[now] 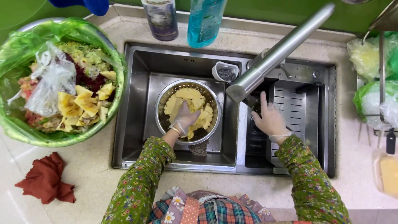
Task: The person trims eyes and blemishes from peeled pineapple wedges with a knife over a sink, dropping trimmings into a waste bowl. They then rinse the wedges in a colander under the tap and transfer them piece by piece into a clear plastic container.
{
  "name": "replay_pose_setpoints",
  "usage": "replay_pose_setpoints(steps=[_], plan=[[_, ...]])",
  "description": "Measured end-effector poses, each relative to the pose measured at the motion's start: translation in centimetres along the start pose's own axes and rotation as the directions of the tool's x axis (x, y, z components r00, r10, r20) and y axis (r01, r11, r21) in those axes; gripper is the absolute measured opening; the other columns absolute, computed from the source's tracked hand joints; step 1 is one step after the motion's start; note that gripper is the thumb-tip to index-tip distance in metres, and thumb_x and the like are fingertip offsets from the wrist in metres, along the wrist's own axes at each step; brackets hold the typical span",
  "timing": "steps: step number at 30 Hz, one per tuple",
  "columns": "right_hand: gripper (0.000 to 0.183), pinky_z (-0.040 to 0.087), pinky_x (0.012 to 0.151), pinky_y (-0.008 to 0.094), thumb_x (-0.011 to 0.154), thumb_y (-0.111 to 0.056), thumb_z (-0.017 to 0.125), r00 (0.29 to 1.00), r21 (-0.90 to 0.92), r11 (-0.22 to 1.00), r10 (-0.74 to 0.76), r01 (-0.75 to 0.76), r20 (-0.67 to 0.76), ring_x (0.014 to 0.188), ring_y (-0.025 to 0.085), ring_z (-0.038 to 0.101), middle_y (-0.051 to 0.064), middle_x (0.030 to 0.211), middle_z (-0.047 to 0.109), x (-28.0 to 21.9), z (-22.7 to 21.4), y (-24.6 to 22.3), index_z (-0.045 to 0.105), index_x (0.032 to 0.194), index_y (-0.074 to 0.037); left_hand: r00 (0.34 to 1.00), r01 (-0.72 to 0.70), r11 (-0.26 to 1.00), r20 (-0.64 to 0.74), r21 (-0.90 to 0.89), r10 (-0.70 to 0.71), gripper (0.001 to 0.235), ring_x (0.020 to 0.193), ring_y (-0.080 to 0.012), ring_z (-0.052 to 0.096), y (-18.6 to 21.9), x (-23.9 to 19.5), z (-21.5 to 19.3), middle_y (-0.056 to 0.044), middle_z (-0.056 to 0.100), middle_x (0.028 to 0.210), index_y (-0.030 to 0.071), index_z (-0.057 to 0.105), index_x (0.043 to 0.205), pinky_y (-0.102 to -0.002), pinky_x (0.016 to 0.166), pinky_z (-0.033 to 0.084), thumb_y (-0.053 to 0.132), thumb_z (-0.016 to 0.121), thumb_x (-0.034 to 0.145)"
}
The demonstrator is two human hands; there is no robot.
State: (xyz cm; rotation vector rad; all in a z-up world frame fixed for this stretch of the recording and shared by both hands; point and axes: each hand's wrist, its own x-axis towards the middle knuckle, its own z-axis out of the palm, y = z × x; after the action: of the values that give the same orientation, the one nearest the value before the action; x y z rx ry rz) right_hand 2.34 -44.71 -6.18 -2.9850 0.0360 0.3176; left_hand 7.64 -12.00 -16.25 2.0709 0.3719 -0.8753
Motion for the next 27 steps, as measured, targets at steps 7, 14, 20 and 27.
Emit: replay_pose_setpoints(steps=[7,14,20,27], plan=[[0.086,0.035,0.122,0.057,0.095,-0.032,0.07,0.83,-0.289,0.952,-0.242,0.103,-0.502,0.153,0.05,0.032,0.033,0.163,0.033,4.1,-4.9,1.9,0.034,0.157,0.014,0.953,-0.288,0.953,-0.12,-0.09,0.277,0.066,0.134,-0.0319,0.047,5.3,2.0,1.4,-0.02,0.048,0.148,0.001,0.044,0.148,-0.046,0.109,0.039,0.032,0.069,0.095],[0.067,0.046,0.101,0.055,0.087,-0.032,0.069,0.896,-0.152,0.981,-0.171,0.117,-0.41,0.126,0.047,0.051,0.032,0.139,0.052,5.4,-6.4,-3.6,0.053,0.137,0.009,0.944,-0.142,0.684,0.11,-0.716,0.311,0.044,0.077,-0.0126,0.053,8.0,-0.8,-0.2,-0.004,0.058,0.094,-0.002,0.059,0.127,-0.029,0.071,0.049,0.028,0.066,0.096],[0.055,0.056,0.091,0.042,0.1,-0.049,0.049,0.959,0.911,0.328,-0.043,-0.251,0.279,0.109,0.03,0.067,0.02,0.122,0.067,5.3,6.4,-8.9,0.06,0.129,-0.004,0.943,-0.325,0.915,-0.008,-0.238,0.333,0.044,0.092,-0.0174,0.066,5.4,-5.7,-1.0,-0.008,0.068,0.105,0.002,0.063,0.12,-0.032,0.083,0.055,0.029,0.072,0.087],[0.079,0.057,0.087,0.046,0.096,-0.069,0.031,0.918,0.686,-0.612,-0.219,-0.393,0.331,0.116,0.033,0.065,0.022,0.136,0.059,5.3,6.2,-14.2,0.045,0.147,-0.01,0.623,-0.764,0.621,-0.047,0.177,0.781,0.035,0.107,-0.036,0.063,5.2,-13.4,-0.4,-0.017,0.067,0.114,0.008,0.076,0.105,-0.045,0.093,0.05,0.033,0.079,0.081]])
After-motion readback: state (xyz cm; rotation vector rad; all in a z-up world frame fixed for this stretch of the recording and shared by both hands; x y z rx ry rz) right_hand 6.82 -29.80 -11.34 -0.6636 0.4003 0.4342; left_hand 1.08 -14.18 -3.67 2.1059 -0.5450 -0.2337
